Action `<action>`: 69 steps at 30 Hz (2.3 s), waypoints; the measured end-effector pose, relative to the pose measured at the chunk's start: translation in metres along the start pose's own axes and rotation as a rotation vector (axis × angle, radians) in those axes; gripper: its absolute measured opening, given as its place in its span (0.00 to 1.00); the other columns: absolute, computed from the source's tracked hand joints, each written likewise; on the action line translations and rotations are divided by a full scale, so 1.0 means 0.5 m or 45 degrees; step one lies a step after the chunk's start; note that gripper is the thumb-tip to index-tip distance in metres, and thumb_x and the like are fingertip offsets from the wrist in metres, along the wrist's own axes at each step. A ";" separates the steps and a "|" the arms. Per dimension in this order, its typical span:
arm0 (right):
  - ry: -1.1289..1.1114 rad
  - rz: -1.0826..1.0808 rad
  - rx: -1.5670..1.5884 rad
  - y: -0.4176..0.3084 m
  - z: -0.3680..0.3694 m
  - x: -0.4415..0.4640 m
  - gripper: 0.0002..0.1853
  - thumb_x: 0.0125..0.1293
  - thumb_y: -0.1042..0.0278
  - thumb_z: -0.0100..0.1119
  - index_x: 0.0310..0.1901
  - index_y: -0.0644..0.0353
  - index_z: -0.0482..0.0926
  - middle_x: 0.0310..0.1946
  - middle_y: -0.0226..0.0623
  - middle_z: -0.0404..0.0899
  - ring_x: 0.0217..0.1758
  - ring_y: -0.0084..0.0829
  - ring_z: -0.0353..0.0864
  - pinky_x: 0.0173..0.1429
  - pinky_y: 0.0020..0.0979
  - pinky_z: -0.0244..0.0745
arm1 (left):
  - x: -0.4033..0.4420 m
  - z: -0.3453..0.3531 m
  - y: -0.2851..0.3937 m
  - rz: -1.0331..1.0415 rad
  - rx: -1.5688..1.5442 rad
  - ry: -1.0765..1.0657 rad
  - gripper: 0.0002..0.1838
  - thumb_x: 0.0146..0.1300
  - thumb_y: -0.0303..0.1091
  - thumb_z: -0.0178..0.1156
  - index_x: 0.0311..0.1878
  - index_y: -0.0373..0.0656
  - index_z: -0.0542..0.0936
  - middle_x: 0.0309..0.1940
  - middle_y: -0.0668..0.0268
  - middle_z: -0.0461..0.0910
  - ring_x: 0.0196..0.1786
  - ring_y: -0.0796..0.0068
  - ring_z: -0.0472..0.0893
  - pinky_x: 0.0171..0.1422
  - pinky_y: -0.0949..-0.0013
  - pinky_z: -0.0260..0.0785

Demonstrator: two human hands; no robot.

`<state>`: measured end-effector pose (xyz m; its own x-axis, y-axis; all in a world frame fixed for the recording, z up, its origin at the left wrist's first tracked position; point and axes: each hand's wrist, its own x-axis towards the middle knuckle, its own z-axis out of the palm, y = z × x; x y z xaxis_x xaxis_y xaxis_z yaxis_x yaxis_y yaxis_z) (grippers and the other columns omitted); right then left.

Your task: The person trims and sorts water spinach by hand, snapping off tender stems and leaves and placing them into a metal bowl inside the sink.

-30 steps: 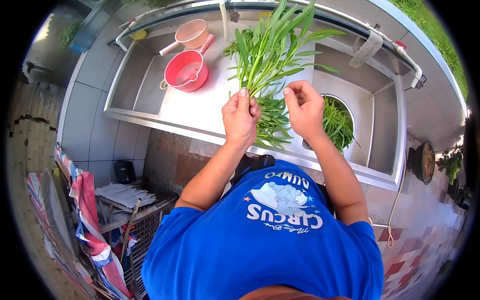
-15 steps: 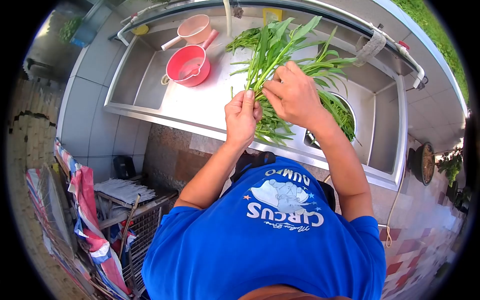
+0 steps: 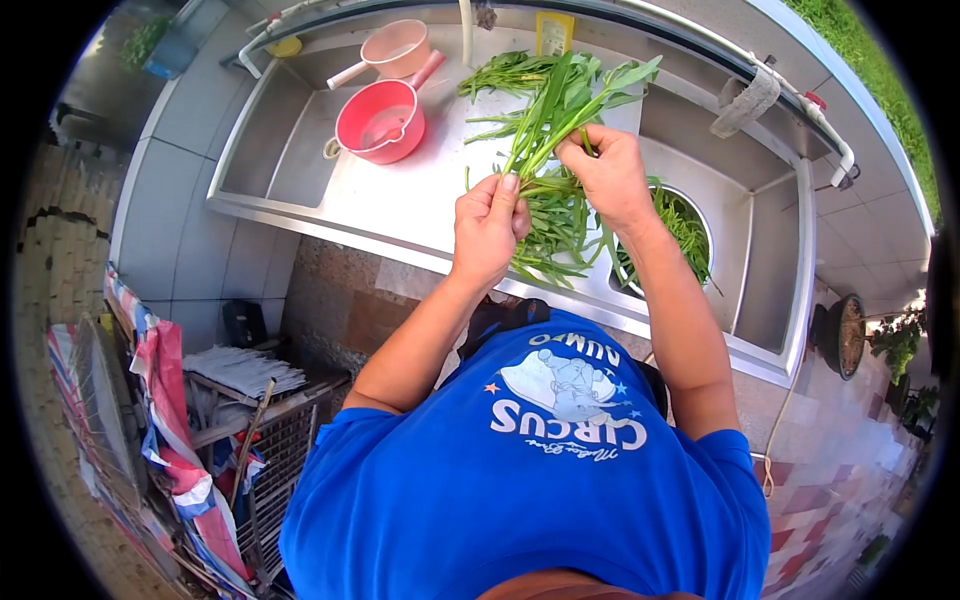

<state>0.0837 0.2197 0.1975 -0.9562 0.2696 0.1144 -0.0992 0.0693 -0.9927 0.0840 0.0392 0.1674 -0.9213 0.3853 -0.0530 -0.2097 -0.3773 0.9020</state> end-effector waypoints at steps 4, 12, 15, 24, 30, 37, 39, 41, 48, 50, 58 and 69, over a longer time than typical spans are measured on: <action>-0.105 -0.316 -0.244 0.011 -0.007 -0.001 0.10 0.69 0.69 0.66 0.43 0.71 0.84 0.28 0.36 0.82 0.29 0.22 0.74 0.35 0.30 0.70 | 0.005 0.007 0.003 -0.020 -0.108 0.021 0.15 0.83 0.38 0.52 0.38 0.40 0.75 0.23 0.73 0.70 0.22 0.85 0.65 0.25 0.76 0.56; -0.375 -0.218 -0.420 -0.008 -0.036 -0.015 0.10 0.66 0.68 0.68 0.42 0.66 0.86 0.30 0.45 0.84 0.37 0.35 0.81 0.46 0.38 0.77 | 0.020 0.020 -0.006 -0.041 -0.089 0.024 0.14 0.83 0.38 0.53 0.43 0.38 0.78 0.24 0.73 0.71 0.23 0.86 0.66 0.25 0.77 0.56; -0.323 -0.376 -0.644 -0.002 -0.037 -0.019 0.09 0.64 0.67 0.67 0.41 0.64 0.87 0.32 0.46 0.85 0.42 0.44 0.80 0.49 0.44 0.77 | 0.023 0.031 -0.010 -0.036 -0.011 0.085 0.14 0.83 0.37 0.53 0.43 0.37 0.79 0.24 0.73 0.72 0.23 0.86 0.66 0.25 0.77 0.58; -0.261 -0.559 -1.010 -0.004 -0.035 -0.029 0.07 0.60 0.68 0.64 0.34 0.62 0.86 0.31 0.45 0.83 0.43 0.50 0.79 0.47 0.49 0.76 | 0.033 0.027 -0.038 0.012 0.178 0.061 0.15 0.82 0.39 0.54 0.41 0.38 0.80 0.24 0.75 0.72 0.23 0.87 0.67 0.25 0.78 0.59; 0.038 -0.486 -0.546 0.056 0.007 -0.040 0.06 0.62 0.71 0.62 0.32 0.64 0.84 0.28 0.44 0.82 0.34 0.40 0.79 0.39 0.42 0.75 | 0.033 0.028 -0.045 0.081 0.159 0.062 0.14 0.82 0.38 0.53 0.42 0.38 0.81 0.23 0.75 0.72 0.23 0.87 0.66 0.25 0.78 0.58; 0.069 0.060 0.193 0.080 -0.011 -0.029 0.12 0.77 0.69 0.54 0.36 0.67 0.80 0.31 0.26 0.77 0.34 0.22 0.72 0.43 0.27 0.69 | 0.035 0.038 -0.034 0.027 0.017 0.079 0.13 0.83 0.37 0.53 0.41 0.40 0.78 0.23 0.75 0.71 0.23 0.86 0.66 0.25 0.77 0.58; 0.049 -0.074 0.204 0.095 -0.038 -0.021 0.12 0.79 0.69 0.53 0.37 0.66 0.80 0.33 0.27 0.78 0.38 0.21 0.72 0.46 0.26 0.68 | 0.035 0.028 -0.043 0.031 0.014 0.058 0.14 0.83 0.37 0.53 0.40 0.40 0.77 0.23 0.74 0.70 0.23 0.86 0.66 0.25 0.77 0.58; 0.162 -0.131 0.358 0.093 -0.069 -0.013 0.10 0.82 0.68 0.52 0.43 0.64 0.79 0.36 0.30 0.80 0.41 0.20 0.74 0.50 0.25 0.69 | 0.040 0.015 -0.035 0.010 -0.036 0.049 0.14 0.83 0.37 0.53 0.39 0.40 0.77 0.23 0.74 0.70 0.23 0.85 0.66 0.25 0.76 0.57; 0.651 -0.306 0.769 0.059 -0.254 0.022 0.11 0.83 0.65 0.50 0.48 0.64 0.77 0.35 0.37 0.79 0.44 0.32 0.79 0.57 0.34 0.74 | 0.058 -0.019 -0.007 -0.011 -0.153 0.141 0.14 0.83 0.36 0.52 0.38 0.40 0.75 0.25 0.71 0.70 0.24 0.82 0.65 0.26 0.75 0.56; 0.601 -0.471 0.630 0.046 -0.276 0.014 0.11 0.84 0.65 0.49 0.48 0.65 0.76 0.35 0.38 0.78 0.44 0.34 0.79 0.59 0.38 0.74 | 0.061 -0.030 -0.001 -0.011 -0.161 0.129 0.14 0.83 0.36 0.52 0.38 0.40 0.74 0.26 0.70 0.70 0.25 0.82 0.65 0.27 0.74 0.56; 0.417 -0.625 -0.053 -0.017 -0.227 -0.029 0.08 0.83 0.70 0.51 0.48 0.65 0.78 0.33 0.29 0.76 0.36 0.22 0.74 0.42 0.27 0.74 | 0.077 -0.042 0.011 -0.124 -0.285 0.119 0.13 0.84 0.36 0.50 0.40 0.40 0.70 0.30 0.68 0.68 0.28 0.81 0.64 0.29 0.75 0.57; 0.151 -0.931 -1.037 0.007 -0.148 -0.009 0.07 0.60 0.75 0.69 0.40 0.60 0.86 0.32 0.39 0.81 0.40 0.46 0.83 0.43 0.41 0.77 | 0.080 -0.038 0.011 -0.234 -0.345 0.028 0.12 0.83 0.36 0.51 0.41 0.40 0.71 0.29 0.69 0.68 0.27 0.81 0.64 0.29 0.75 0.56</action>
<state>0.1082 0.2896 0.1966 -0.7039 -0.0072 0.7102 -0.3774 0.8509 -0.3654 0.0396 0.0365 0.1621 -0.8663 0.4502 -0.2164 -0.4497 -0.5146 0.7300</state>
